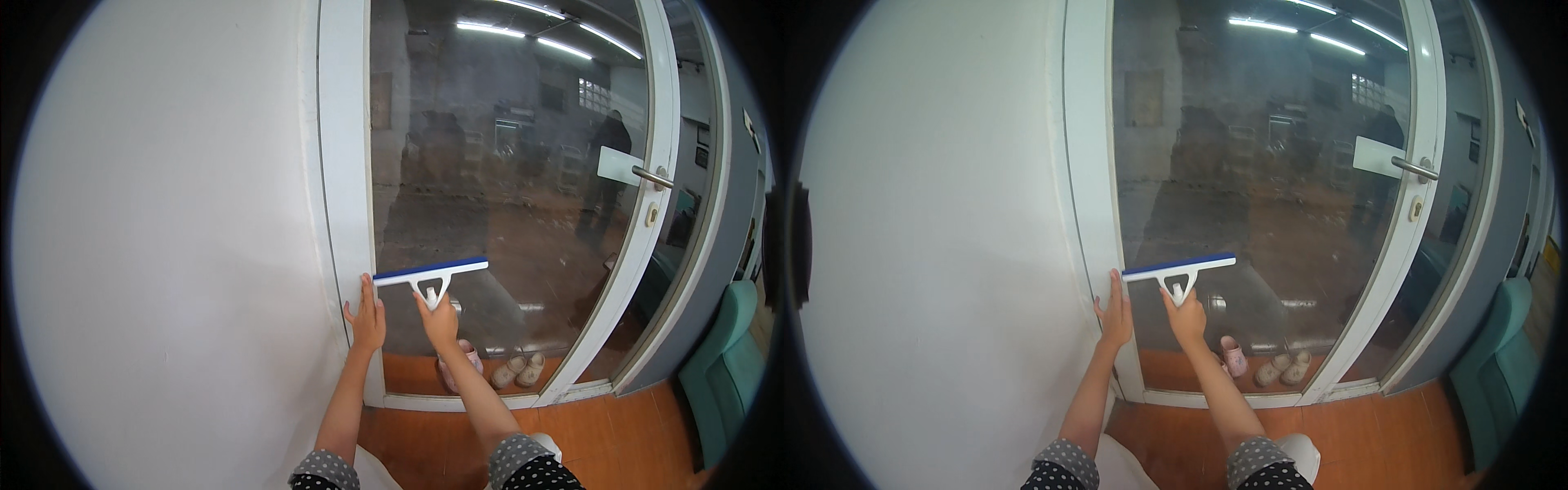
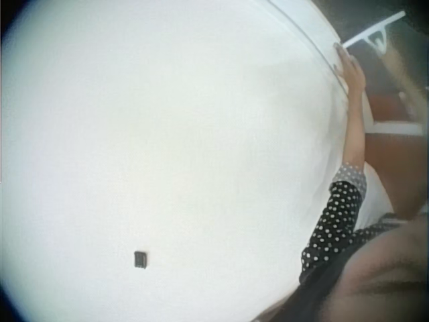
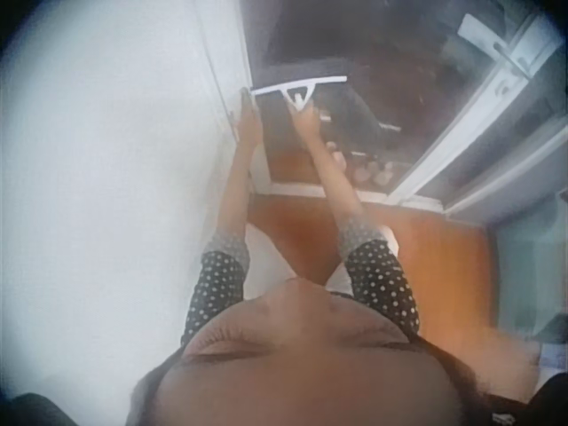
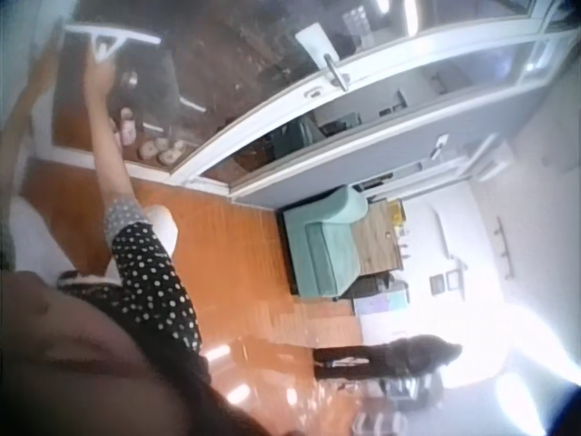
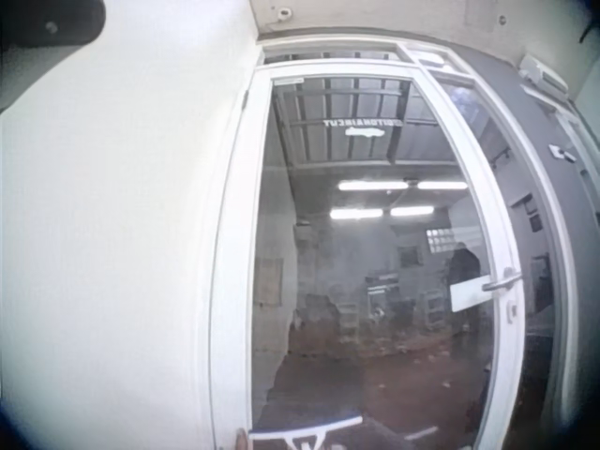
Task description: The person cleans a glass door and window using a handheld squeegee tool, wiping the glass surface in downward and sideways motions.
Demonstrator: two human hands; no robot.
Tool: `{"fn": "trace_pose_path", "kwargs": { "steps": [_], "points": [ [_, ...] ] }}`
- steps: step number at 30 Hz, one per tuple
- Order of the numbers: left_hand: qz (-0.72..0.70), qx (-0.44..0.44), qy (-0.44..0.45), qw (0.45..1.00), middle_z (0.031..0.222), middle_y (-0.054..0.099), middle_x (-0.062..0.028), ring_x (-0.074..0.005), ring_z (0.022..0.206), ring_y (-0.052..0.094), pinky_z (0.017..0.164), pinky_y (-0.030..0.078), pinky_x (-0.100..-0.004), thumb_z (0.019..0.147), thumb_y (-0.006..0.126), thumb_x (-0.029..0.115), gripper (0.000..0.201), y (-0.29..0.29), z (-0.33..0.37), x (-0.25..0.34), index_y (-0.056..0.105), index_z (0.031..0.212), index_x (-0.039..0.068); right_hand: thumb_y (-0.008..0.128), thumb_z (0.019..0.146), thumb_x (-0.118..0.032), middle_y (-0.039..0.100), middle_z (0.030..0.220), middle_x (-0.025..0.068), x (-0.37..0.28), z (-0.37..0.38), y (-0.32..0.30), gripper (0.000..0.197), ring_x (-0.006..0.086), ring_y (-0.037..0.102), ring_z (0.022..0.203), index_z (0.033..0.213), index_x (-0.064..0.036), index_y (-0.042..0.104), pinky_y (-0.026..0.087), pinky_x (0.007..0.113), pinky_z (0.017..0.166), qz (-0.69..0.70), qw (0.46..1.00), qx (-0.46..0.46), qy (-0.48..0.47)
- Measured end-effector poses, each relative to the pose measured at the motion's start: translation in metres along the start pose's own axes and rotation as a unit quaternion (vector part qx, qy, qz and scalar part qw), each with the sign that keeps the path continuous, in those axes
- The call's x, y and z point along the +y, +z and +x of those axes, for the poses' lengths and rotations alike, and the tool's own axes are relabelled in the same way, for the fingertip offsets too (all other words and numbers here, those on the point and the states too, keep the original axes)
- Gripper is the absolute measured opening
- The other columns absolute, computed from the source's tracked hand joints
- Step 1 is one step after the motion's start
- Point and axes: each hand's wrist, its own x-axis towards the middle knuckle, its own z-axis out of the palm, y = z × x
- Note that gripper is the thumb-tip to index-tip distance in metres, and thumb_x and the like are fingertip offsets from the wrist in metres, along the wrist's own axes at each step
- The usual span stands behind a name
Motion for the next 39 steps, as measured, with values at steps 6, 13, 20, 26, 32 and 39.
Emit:
{"fn": "trace_pose_path", "kwargs": {
  "steps": [6, 13, 20, 26, 32, 39],
  "points": [
    [-0.002, -0.015, 0.006, 1.0, 0.154, 0.017, -0.0055, -0.0196, 0.139, 0.022, 0.104, 0.005, -0.0556, 0.097, 0.025, 0.026, 0.059, -0.004, 0.001, 0.004, -0.001, 0.148, 0.01, 0.064, 0.077, -0.054, 0.064, 0.07, 0.022, 0.03, -0.02, -0.02, 0.058, 0.0389, 0.064, 0.066, 0.088, 0.0018, 0.055, 0.051, 0.044, 0.057, -0.162, 0.98, -0.107, -0.043],
    [-0.001, -0.031, -0.004, 1.0, 0.155, 0.012, -0.0051, -0.0209, 0.139, 0.022, 0.104, 0.005, -0.0573, 0.098, 0.016, 0.034, 0.057, -0.004, 0.001, -0.001, -0.002, 0.148, 0.012, 0.064, 0.079, -0.048, 0.064, 0.066, 0.0181, -0.023, 0.01, -0.044, 0.049, 0.0345, 0.065, 0.063, 0.087, -0.001, 0.054, 0.052, 0.041, 0.054, -0.2, 0.955, -0.144, -0.164],
    [-0.021, -0.026, 0.008, 0.999, 0.155, 0.011, -0.0066, -0.0218, 0.139, 0.023, 0.104, 0.003, -0.0571, 0.097, 0.015, 0.036, 0.059, -0.001, 0.001, 0.003, -0.004, 0.148, 0.011, 0.069, 0.073, -0.046, 0.065, 0.069, 0.0118, -0.073, 0.047, -0.014, 0.045, 0.0272, 0.066, 0.062, 0.084, -0.0042, 0.056, 0.052, 0.036, 0.055, -0.259, 0.91, -0.151, -0.286],
    [0.008, 0.004, 0.015, 1.0, 0.154, 0.017, -0.0061, -0.0215, 0.139, 0.023, 0.104, 0.006, -0.0565, 0.096, 0.024, 0.033, 0.062, 0.0, -0.002, 0.003, 0.0, 0.148, 0.009, 0.069, 0.073, -0.048, 0.066, 0.071, 0.0109, -0.073, 0.058, -0.017, 0.048, 0.0265, 0.067, 0.064, 0.086, -0.0032, 0.058, 0.052, 0.036, 0.056, -0.279, 0.898, -0.184, -0.287],
    [0.058, -0.002, -0.004, 0.998, 0.154, 0.014, -0.0084, -0.0222, 0.14, 0.021, 0.104, 0.007, -0.0573, 0.096, 0.028, 0.028, 0.063, 0.003, 0.0, 0.006, -0.002, 0.147, 0.007, 0.066, 0.072, -0.056, 0.066, 0.072, 0.0133, -0.046, 0.068, -0.057, 0.056, 0.0283, 0.067, 0.067, 0.088, -0.0027, 0.058, 0.053, 0.038, 0.059, -0.292, 0.911, -0.189, -0.222],
    [0.061, 0.081, -0.051, 0.994, 0.153, 0.014, -0.0122, -0.0269, 0.14, 0.018, 0.103, 0.011, -0.0547, 0.094, 0.038, 0.025, 0.068, 0.03, -0.003, 0.037, 0.001, 0.146, 0.001, 0.064, 0.072, -0.061, 0.066, 0.07, 0.0132, 0.015, 0.086, -0.158, 0.06, 0.029, 0.067, 0.067, 0.088, -0.004, 0.058, 0.053, 0.039, 0.06, -0.33, 0.917, -0.149, -0.168]
  ]
}}
